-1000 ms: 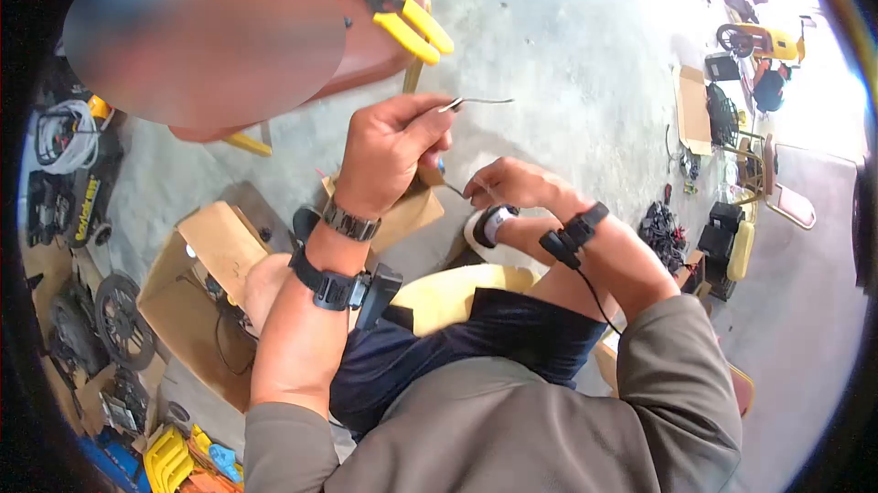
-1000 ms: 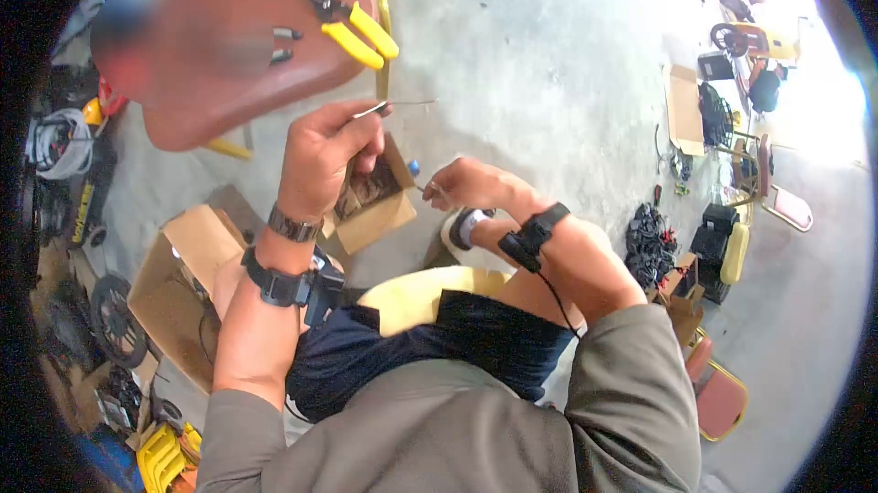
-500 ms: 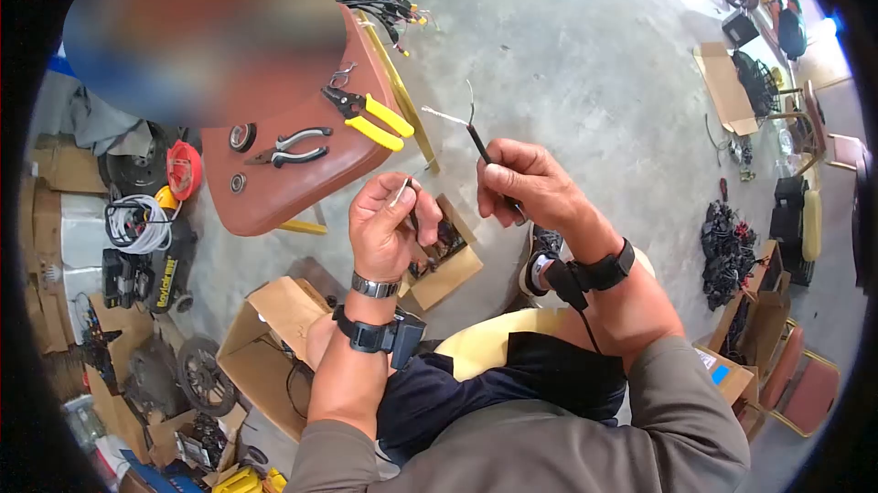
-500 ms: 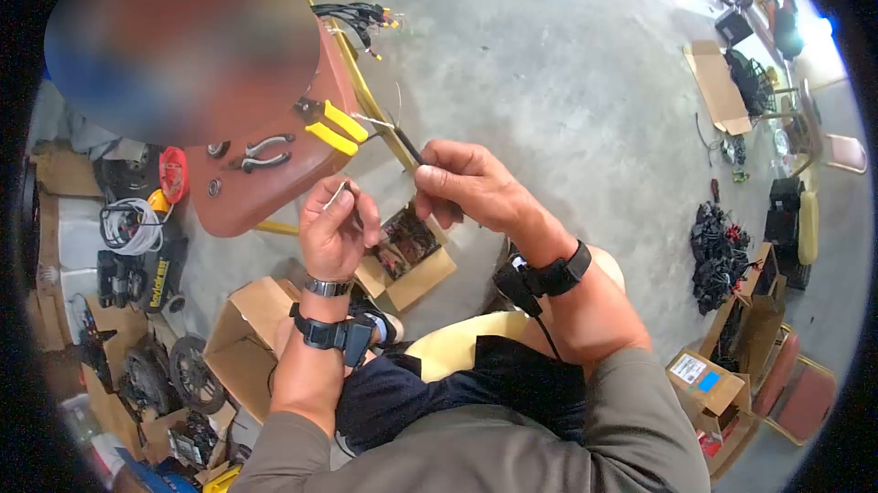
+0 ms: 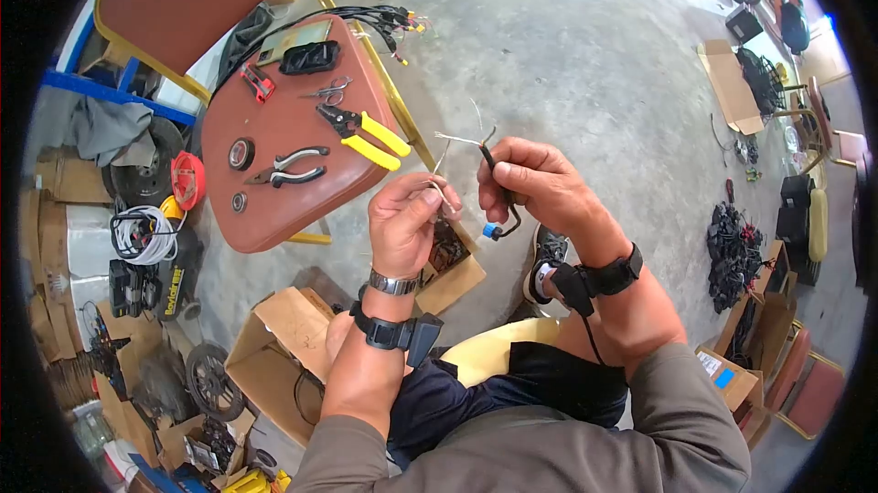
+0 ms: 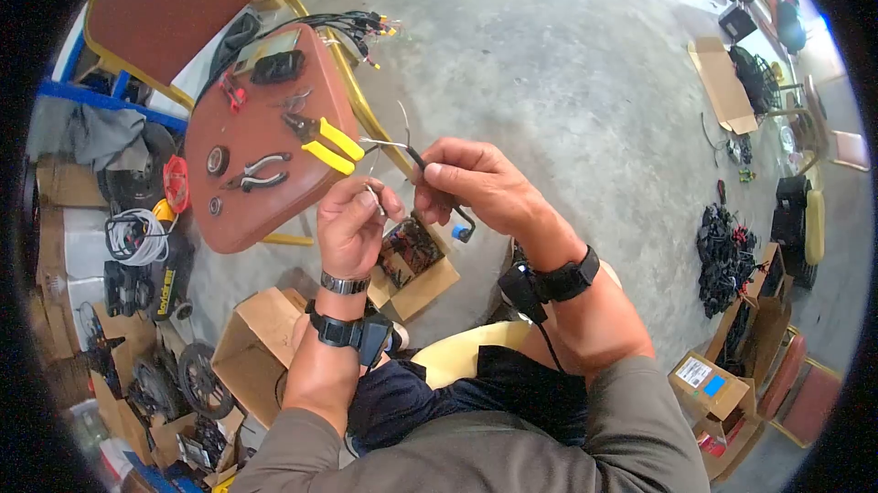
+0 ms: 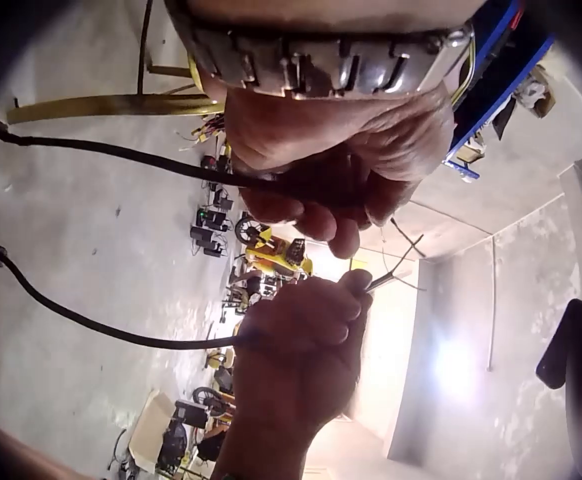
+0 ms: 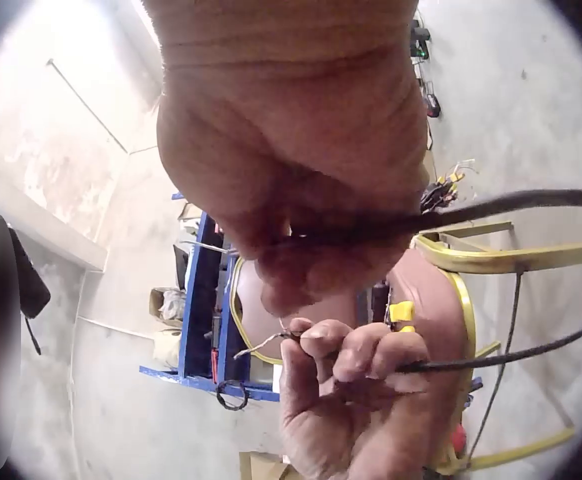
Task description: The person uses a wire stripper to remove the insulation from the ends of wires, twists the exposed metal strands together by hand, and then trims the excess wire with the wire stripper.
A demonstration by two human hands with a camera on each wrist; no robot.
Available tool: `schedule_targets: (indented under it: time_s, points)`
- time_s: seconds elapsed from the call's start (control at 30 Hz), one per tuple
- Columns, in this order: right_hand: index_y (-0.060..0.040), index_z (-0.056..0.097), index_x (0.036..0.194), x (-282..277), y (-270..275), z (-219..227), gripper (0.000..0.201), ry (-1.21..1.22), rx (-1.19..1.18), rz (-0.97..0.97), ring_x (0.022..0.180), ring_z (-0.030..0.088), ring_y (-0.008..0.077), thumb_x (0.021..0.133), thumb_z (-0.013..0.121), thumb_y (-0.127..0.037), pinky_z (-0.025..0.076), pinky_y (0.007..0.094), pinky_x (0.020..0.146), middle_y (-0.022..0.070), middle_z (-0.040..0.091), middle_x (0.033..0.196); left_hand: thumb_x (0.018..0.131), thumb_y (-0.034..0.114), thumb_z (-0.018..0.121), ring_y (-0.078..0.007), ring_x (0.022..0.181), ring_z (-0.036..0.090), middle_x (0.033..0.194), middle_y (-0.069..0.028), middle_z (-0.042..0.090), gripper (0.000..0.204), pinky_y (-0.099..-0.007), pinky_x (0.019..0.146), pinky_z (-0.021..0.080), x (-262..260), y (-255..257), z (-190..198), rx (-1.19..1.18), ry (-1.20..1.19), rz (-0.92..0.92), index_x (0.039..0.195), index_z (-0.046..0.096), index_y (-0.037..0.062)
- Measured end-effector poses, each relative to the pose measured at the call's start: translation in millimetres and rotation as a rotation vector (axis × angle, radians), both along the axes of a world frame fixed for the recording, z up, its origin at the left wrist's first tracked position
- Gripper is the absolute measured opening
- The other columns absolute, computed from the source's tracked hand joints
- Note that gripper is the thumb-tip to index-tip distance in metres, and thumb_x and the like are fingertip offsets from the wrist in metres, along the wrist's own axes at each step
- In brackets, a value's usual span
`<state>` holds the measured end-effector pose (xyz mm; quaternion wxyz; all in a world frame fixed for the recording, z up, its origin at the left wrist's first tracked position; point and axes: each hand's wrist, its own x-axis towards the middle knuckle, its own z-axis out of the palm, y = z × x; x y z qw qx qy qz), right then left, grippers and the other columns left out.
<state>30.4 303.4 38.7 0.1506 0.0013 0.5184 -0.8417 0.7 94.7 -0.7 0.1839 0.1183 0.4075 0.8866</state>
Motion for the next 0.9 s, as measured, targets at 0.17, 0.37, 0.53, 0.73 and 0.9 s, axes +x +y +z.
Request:
schedule_targets:
  time_s: [0.17, 0.37, 0.53, 0.73, 0.9]
  points:
    - [-0.0011, 0.066, 0.108, -4, 10, 6, 0.028, 0.017, -0.02, 0.062, 0.066, 0.06, 0.0103, 0.102, 0.055, -0.026, 0.048, 0.0251, 0.06, 0.0039, 0.066, 0.077, 0.091, 0.007, 0.064, -0.0177, 0.064, 0.062, 0.086, -0.0158, 0.069, 0.019, -0.0278, 0.056, 0.049, 3, -2, 6, -0.117, -0.034, -0.02, 0.108, 0.066, -0.0008]
    - [-0.0012, 0.067, 0.106, -6, 8, -1, 0.024, 0.103, 0.072, 0.054, 0.07, 0.062, 0.0099, 0.1, 0.059, -0.023, 0.05, 0.025, 0.064, 0.0041, 0.068, 0.081, 0.09, 0.004, 0.064, -0.0117, 0.059, 0.058, 0.085, -0.0155, 0.07, 0.019, -0.0216, 0.054, 0.045, 1, -5, 1, -0.16, 0.019, -0.017, 0.108, 0.066, -0.0028]
    - [-0.0018, 0.068, 0.104, -9, 9, 1, 0.016, 0.064, 0.221, 0.111, 0.074, 0.062, 0.0093, 0.098, 0.062, -0.016, 0.051, 0.0255, 0.069, 0.0027, 0.068, 0.083, 0.089, 0.004, 0.064, -0.0107, 0.059, 0.058, 0.085, -0.0142, 0.07, 0.021, -0.0222, 0.055, 0.045, 4, -7, 3, -0.244, 0.028, -0.015, 0.108, 0.067, -0.003]
    - [-0.0025, 0.069, 0.1, -12, 8, -1, 0.012, 0.089, 0.346, 0.145, 0.076, 0.059, 0.0077, 0.095, 0.066, -0.012, 0.05, 0.0257, 0.07, -0.0002, 0.066, 0.081, 0.089, 0.004, 0.063, -0.01, 0.059, 0.056, 0.084, -0.0111, 0.068, 0.023, -0.0271, 0.062, 0.053, 4, -14, 2, -0.303, 0.058, -0.042, 0.109, 0.067, -0.0041]
    - [-0.0035, 0.07, 0.099, -11, 5, 4, 0.011, 0.09, 0.459, 0.169, 0.074, 0.057, 0.0075, 0.093, 0.068, -0.012, 0.049, 0.0259, 0.069, -0.0007, 0.065, 0.08, 0.089, 0.005, 0.061, -0.0092, 0.057, 0.054, 0.085, -0.0102, 0.069, 0.023, -0.0282, 0.063, 0.054, 5, -15, 5, -0.337, 0.056, -0.044, 0.108, 0.067, -0.0052]
